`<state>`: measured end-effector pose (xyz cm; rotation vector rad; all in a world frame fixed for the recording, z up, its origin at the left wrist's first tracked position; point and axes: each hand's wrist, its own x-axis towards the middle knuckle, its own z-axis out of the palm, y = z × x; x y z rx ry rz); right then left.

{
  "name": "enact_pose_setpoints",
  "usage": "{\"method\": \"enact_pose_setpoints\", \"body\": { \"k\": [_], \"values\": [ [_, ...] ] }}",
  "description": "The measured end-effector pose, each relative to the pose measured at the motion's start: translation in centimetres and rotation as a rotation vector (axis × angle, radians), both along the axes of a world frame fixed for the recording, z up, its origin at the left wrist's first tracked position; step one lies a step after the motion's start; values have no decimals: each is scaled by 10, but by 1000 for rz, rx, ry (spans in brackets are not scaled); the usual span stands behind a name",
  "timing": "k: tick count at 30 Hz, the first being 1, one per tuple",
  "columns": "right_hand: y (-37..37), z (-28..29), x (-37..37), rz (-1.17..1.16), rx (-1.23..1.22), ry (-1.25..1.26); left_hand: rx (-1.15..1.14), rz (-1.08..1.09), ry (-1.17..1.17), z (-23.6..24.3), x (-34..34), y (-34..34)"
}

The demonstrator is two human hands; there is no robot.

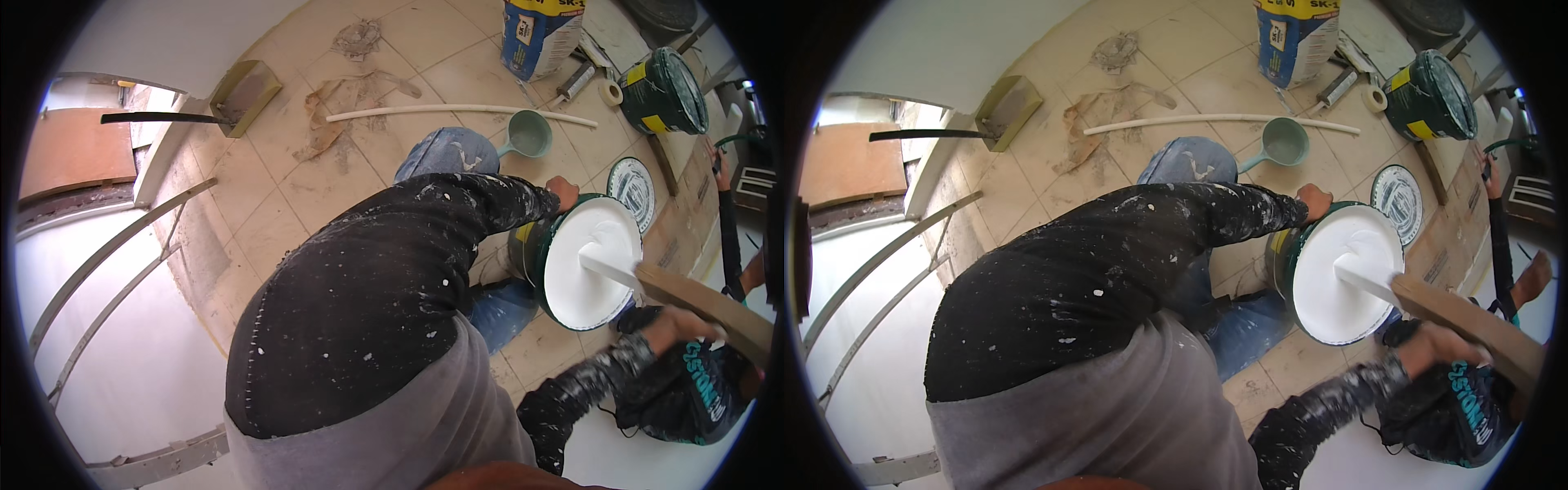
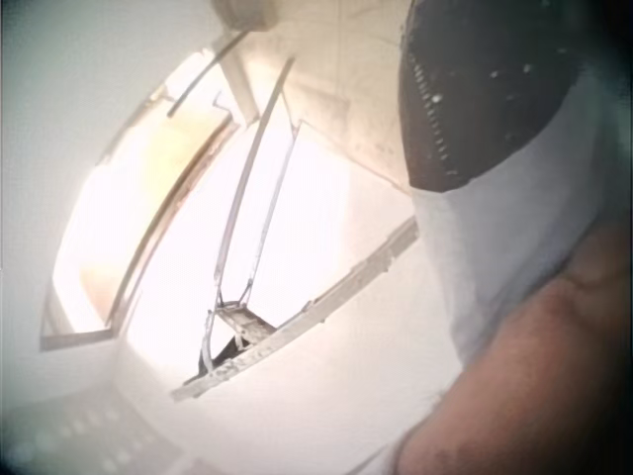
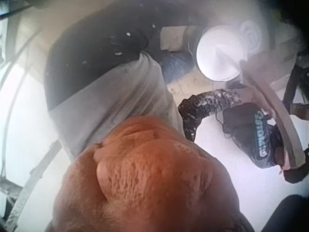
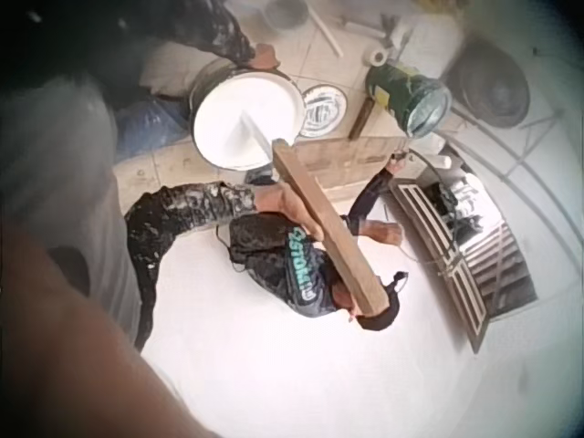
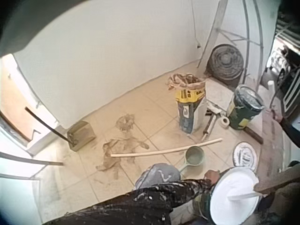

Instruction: The person kneels on the floor and stirs white paint in a bucket using a wooden stick. They scrape excess paint from the stick onto a cardboard piece and continue mixing.

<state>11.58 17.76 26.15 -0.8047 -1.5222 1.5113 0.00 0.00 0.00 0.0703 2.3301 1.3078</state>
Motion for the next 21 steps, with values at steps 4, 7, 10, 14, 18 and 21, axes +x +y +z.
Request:
{"method": "enact_pose_setpoints", "body": {
  "k": [4,7,10,14,18,21],
  "values": [
    [14,-37,17,77,-36,16,-30,0,76,-25,3,40],
    [52,-42,24,779,-355,383,-129,-153,202,-43,-4,34],
    [13,31,-4,744,-128,310,-368,-374,570,-88,-37,-29],
    [-10,134,19,144,393,98,-230,-485,473,0,-14,-8],
    [50,24,-3,-103,629,41,-153,-355,380,7,-19,-15],
    [103,-177,14,-332,990,-254,-112,-383,375,3,-8,-7]
  ]
}}
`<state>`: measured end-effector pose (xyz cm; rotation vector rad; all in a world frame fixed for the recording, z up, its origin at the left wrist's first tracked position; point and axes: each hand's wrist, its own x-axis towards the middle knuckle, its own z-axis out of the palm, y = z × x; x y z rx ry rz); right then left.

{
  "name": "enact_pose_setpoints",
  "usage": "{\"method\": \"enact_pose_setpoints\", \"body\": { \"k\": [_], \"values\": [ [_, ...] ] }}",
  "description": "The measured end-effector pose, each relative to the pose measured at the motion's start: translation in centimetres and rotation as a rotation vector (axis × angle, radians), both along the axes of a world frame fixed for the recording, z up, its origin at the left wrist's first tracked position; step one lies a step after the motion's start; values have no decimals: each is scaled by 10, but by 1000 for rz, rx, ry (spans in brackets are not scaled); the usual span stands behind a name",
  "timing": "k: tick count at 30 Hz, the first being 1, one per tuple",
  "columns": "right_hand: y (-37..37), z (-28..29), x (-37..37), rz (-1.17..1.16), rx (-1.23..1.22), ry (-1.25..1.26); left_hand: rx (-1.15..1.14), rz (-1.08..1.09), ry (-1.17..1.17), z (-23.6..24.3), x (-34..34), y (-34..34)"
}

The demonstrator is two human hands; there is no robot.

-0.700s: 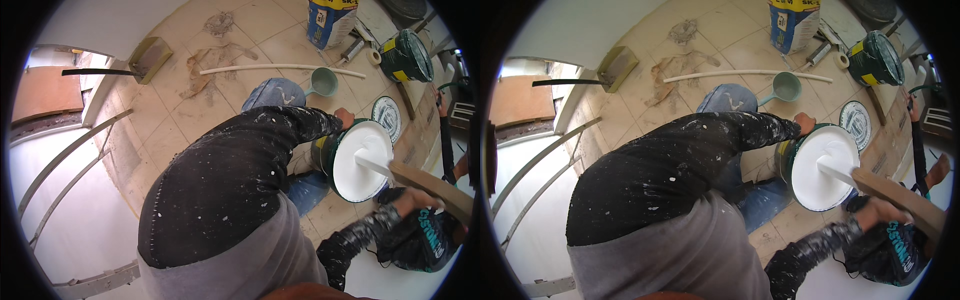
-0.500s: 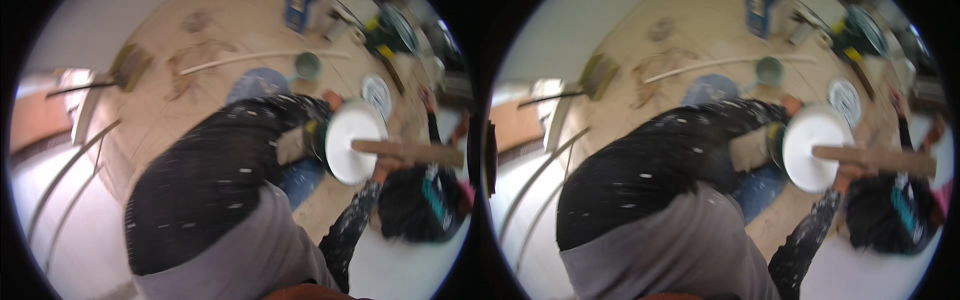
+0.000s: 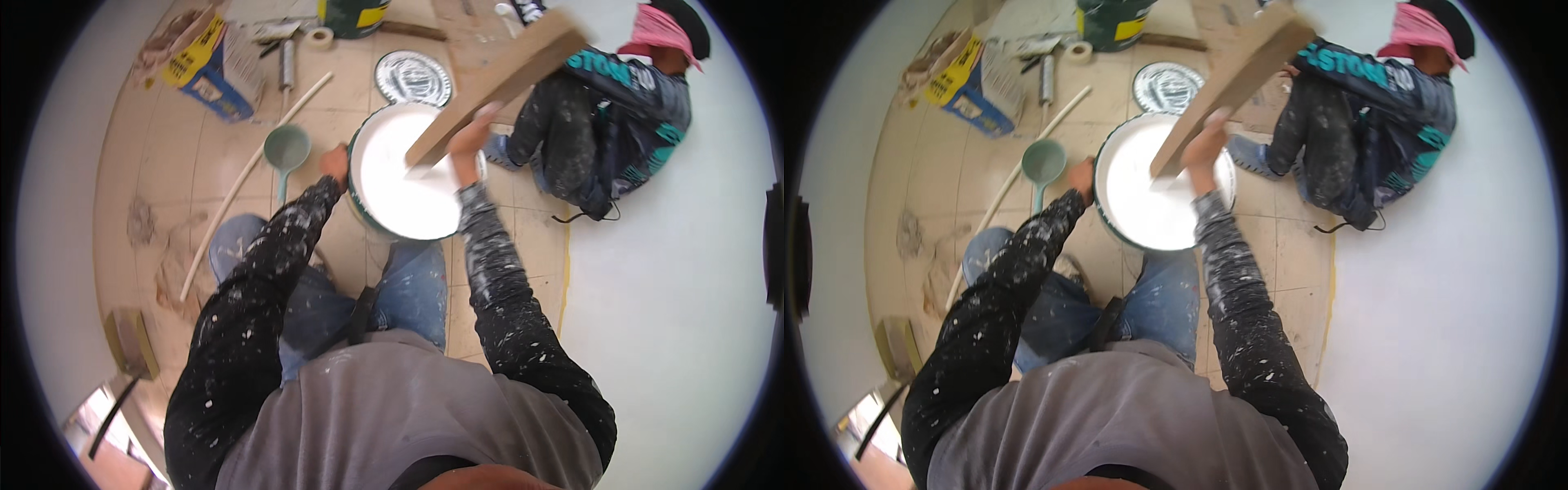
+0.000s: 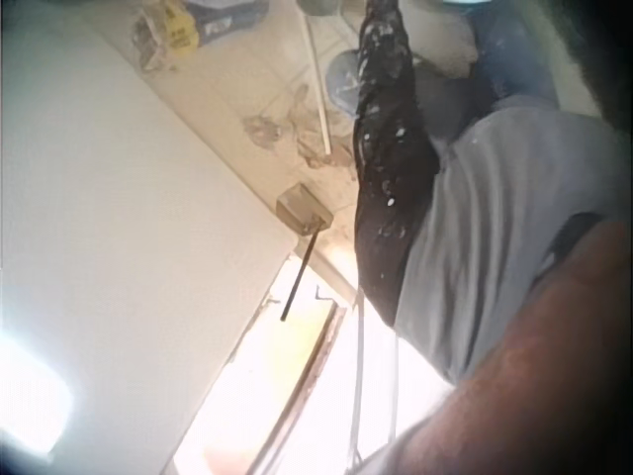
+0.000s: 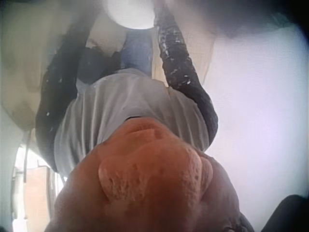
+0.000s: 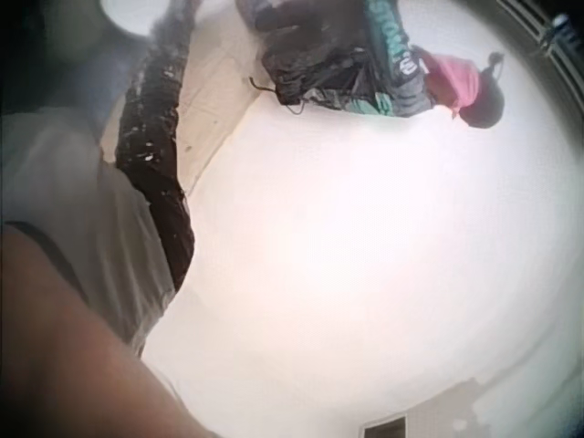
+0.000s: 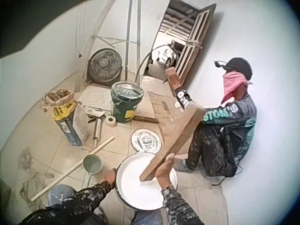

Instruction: The person kneels on the floor and stirs white paint in a bucket using a wooden stick. They scrape excess paint from the stick onto a cardboard piece and continue mixing.

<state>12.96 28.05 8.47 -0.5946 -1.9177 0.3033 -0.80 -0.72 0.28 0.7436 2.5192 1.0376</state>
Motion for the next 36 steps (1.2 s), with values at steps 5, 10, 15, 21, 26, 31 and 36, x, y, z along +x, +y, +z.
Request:
{"method": "enact_pose_setpoints", "body": {
  "k": [5,10,15,21,26,31,36],
  "values": [
    [-112,153,1,325,-899,335,127,230,-221,-4,-1,-26],
    [-119,303,99,794,-672,420,70,101,-12,4,8,-22],
    [-148,305,99,825,-352,559,242,375,-443,5,5,-14],
    [-136,229,53,514,-86,358,182,332,-408,10,3,-16],
    [-113,119,0,430,-354,388,85,178,-251,18,6,-18],
    [-91,60,-20,240,-553,475,0,107,-161,18,4,-24],
    [-91,62,43,502,-909,284,174,286,-425,27,10,-17]
  ]
}}
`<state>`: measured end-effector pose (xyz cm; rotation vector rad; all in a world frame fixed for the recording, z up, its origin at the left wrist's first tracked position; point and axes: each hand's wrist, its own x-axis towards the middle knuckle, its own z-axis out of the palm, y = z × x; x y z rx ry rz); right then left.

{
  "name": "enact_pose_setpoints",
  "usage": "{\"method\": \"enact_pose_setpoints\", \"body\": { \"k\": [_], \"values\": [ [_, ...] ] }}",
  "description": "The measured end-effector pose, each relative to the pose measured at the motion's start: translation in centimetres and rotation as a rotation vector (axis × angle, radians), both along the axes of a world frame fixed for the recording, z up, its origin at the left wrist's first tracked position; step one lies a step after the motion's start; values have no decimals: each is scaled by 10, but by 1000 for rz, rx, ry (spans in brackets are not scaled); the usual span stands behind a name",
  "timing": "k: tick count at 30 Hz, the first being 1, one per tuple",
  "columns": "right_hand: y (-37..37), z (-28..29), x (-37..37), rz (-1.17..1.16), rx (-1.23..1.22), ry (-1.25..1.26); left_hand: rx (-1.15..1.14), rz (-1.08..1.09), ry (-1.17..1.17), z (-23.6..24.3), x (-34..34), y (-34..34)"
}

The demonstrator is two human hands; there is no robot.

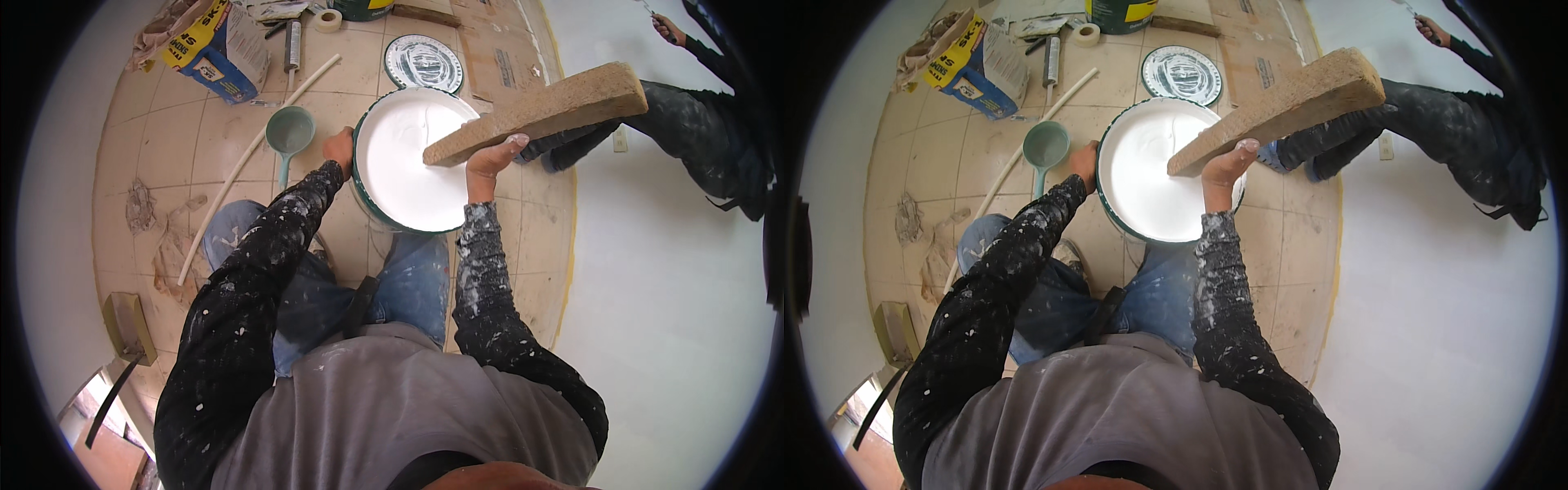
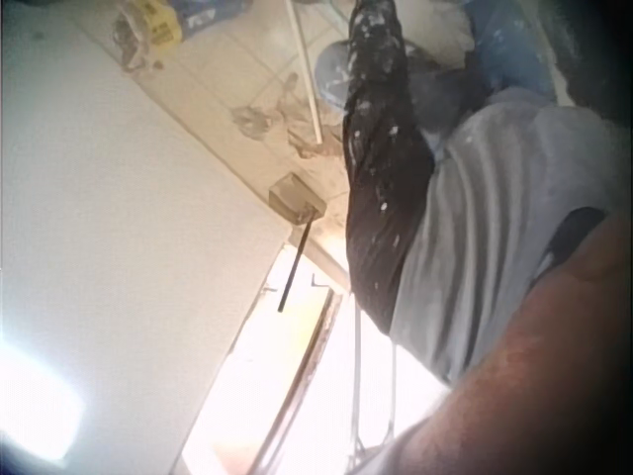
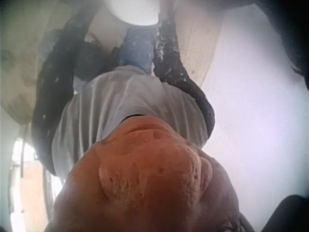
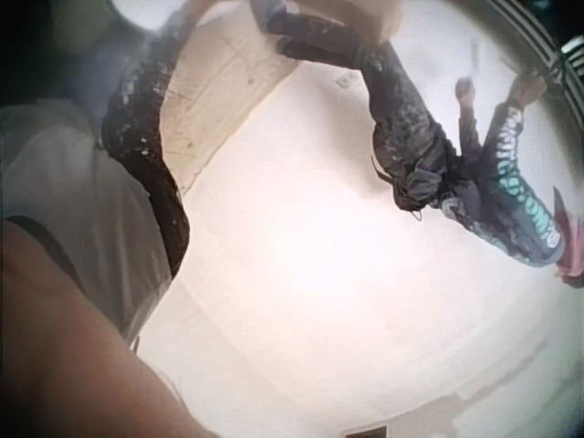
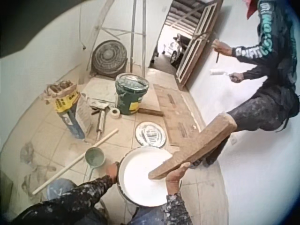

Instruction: The person kneels on the floor and stirs white paint in a bucket using a wooden stick. They scrape excess paint from the stick onto a cardboard piece and continue mixing.

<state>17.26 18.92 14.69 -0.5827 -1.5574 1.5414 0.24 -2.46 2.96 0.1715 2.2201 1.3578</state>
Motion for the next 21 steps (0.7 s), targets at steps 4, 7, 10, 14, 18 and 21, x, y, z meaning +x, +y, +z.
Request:
{"method": "enact_pose_setpoints", "body": {
  "k": [4,7,10,14,18,21],
  "values": [
    [-5,45,16,-348,173,3,-169,-286,392,-15,-4,-5],
    [-46,181,25,-274,94,138,-228,-265,279,-23,-22,-3],
    [-36,243,43,-148,135,303,-146,224,96,6,-63,4],
    [11,235,-9,-212,417,350,-480,-177,1300,128,-160,3],
    [70,115,-77,-416,667,94,219,-172,785,266,-151,47],
    [16,48,-69,-373,88,-177,521,89,459,274,-97,23]
  ]
}}
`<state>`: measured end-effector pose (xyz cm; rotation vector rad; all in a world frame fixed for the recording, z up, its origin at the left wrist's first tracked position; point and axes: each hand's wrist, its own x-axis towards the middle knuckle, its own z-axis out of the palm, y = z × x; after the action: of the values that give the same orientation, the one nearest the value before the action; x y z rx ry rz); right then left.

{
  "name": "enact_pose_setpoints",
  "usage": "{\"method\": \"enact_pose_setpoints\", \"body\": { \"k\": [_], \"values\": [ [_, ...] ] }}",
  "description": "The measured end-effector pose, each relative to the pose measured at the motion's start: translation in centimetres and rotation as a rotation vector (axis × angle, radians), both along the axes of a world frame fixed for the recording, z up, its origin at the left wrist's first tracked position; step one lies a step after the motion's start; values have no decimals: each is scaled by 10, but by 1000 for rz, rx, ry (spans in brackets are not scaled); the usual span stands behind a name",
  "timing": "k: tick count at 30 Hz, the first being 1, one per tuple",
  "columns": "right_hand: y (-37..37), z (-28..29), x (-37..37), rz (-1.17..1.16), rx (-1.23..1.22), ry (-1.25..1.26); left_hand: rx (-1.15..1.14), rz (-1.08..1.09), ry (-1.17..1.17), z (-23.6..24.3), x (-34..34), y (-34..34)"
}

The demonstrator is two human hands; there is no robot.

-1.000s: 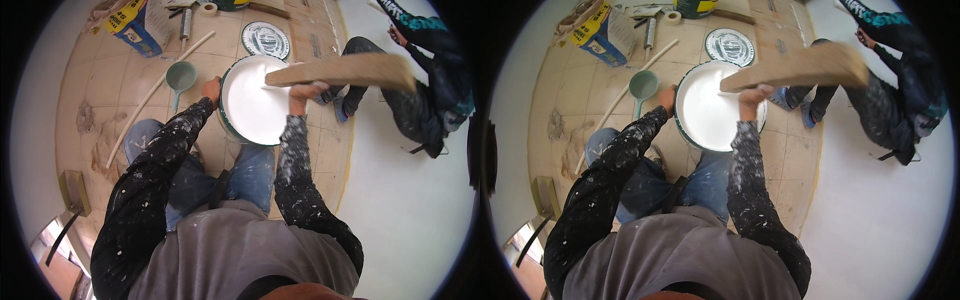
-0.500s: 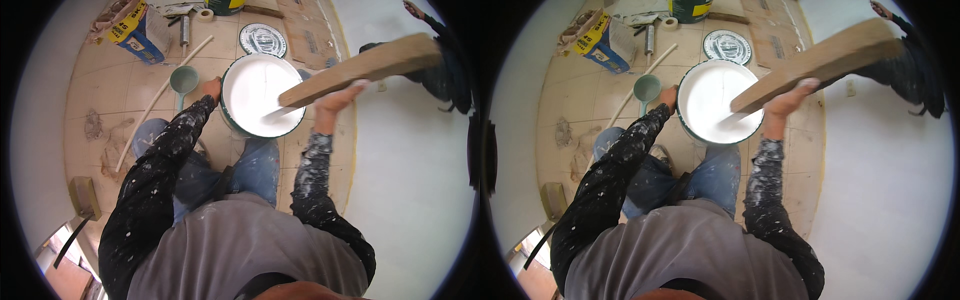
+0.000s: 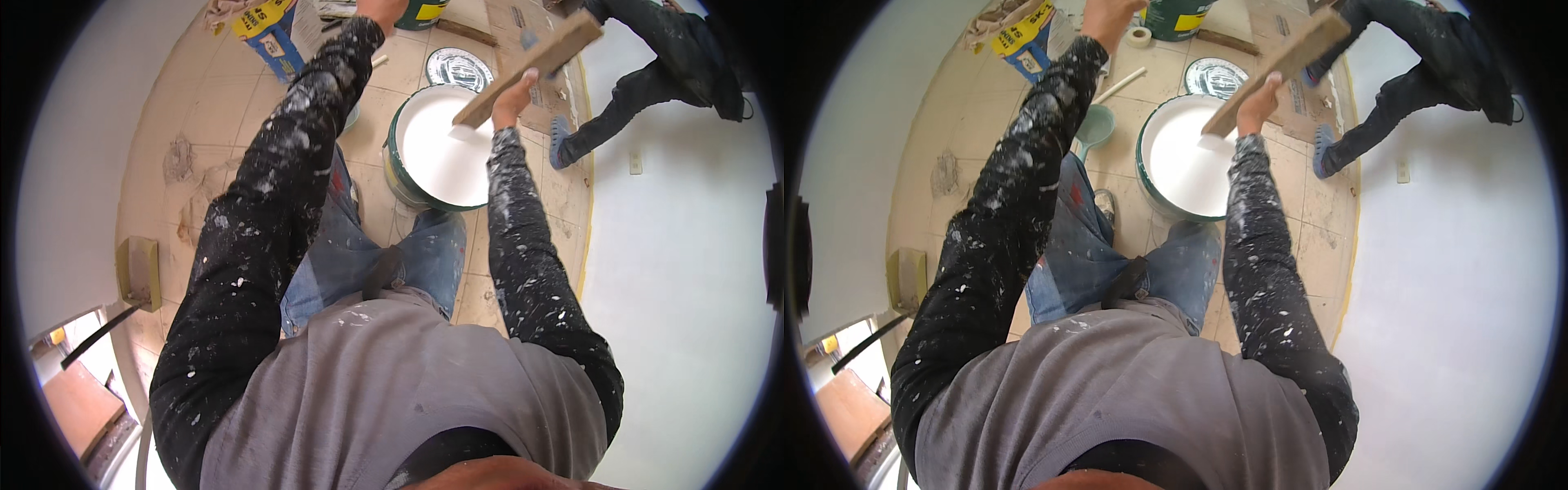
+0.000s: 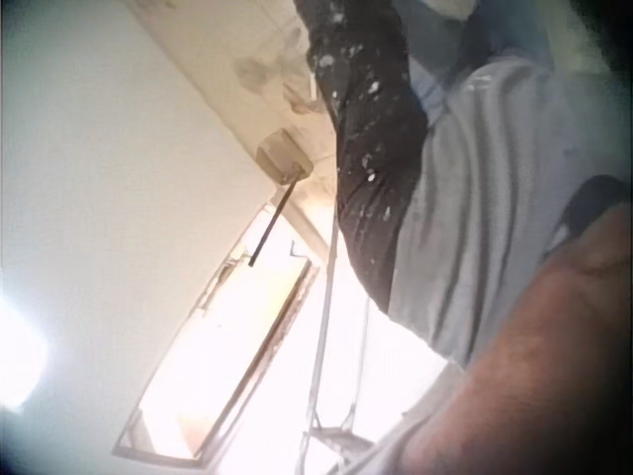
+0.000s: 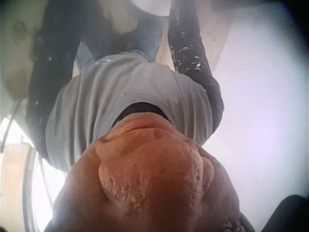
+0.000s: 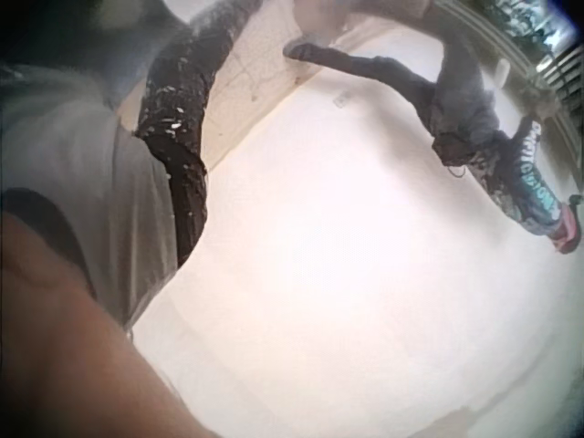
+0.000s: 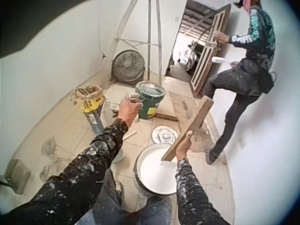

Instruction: The person kneels on the floor and stirs white paint in a bucket using a wooden stick. They scrape excess paint from the stick onto a cardboard piece and continue mixing.

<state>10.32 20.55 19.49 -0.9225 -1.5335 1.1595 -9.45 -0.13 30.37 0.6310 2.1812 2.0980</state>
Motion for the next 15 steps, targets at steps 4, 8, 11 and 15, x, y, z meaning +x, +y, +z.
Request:
{"method": "enact_pose_setpoints", "body": {
  "k": [4,8,11,15],
  "values": [
    [1,-12,27,-215,-14,-28,84,-52,54,-87,4,-27],
    [-22,142,85,68,43,378,98,-231,-174,-82,16,-20],
    [0,191,80,381,126,420,-60,-199,-83,-81,21,-5],
    [25,121,4,169,692,42,-148,-58,28,-103,-12,-15]
  ]
}}
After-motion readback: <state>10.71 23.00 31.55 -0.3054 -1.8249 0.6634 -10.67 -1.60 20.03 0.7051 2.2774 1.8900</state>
